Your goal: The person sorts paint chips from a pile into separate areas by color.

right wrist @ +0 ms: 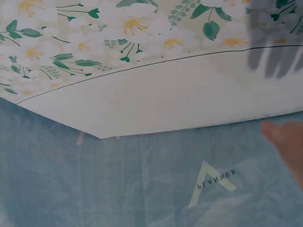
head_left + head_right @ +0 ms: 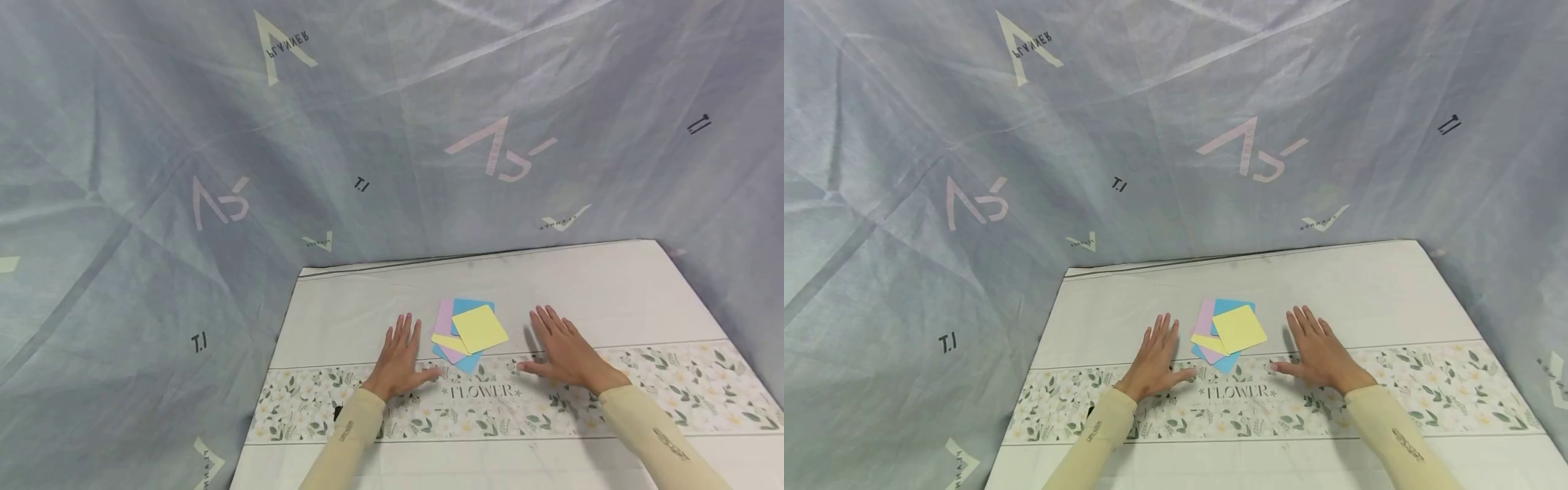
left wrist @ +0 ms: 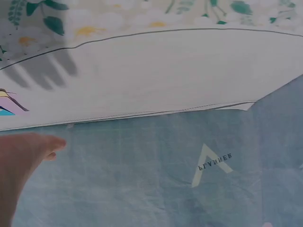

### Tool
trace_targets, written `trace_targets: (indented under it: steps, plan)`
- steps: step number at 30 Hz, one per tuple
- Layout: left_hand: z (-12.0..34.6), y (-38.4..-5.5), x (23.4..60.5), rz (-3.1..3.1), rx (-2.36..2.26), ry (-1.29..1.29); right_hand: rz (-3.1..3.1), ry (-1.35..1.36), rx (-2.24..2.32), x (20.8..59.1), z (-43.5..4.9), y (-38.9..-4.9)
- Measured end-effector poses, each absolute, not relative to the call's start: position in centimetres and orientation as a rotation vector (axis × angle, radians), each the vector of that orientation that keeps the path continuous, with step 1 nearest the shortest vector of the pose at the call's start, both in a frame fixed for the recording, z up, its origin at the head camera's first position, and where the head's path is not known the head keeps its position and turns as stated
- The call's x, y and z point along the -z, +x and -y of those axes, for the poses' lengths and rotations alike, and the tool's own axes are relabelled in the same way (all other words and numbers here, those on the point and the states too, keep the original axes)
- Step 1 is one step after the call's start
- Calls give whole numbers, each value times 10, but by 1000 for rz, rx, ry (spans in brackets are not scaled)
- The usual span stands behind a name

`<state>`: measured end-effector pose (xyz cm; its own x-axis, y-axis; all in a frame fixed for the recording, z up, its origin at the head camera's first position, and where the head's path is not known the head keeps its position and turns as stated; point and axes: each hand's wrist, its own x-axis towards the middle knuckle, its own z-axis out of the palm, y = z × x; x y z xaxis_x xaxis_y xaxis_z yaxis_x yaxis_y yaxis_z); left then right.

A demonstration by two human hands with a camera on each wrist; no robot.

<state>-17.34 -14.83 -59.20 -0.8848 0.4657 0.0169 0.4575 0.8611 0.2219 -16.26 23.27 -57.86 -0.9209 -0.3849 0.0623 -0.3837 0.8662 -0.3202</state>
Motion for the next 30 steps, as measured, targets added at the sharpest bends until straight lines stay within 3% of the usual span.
trace_targets:
  steps: [16,30]
  plan:
    - [110,-192,603,-2960,-208,813,-3063,-829,298,592,-227,-198]
    - [84,-210,610,-2927,-174,767,-2979,-780,335,590,-221,-221]
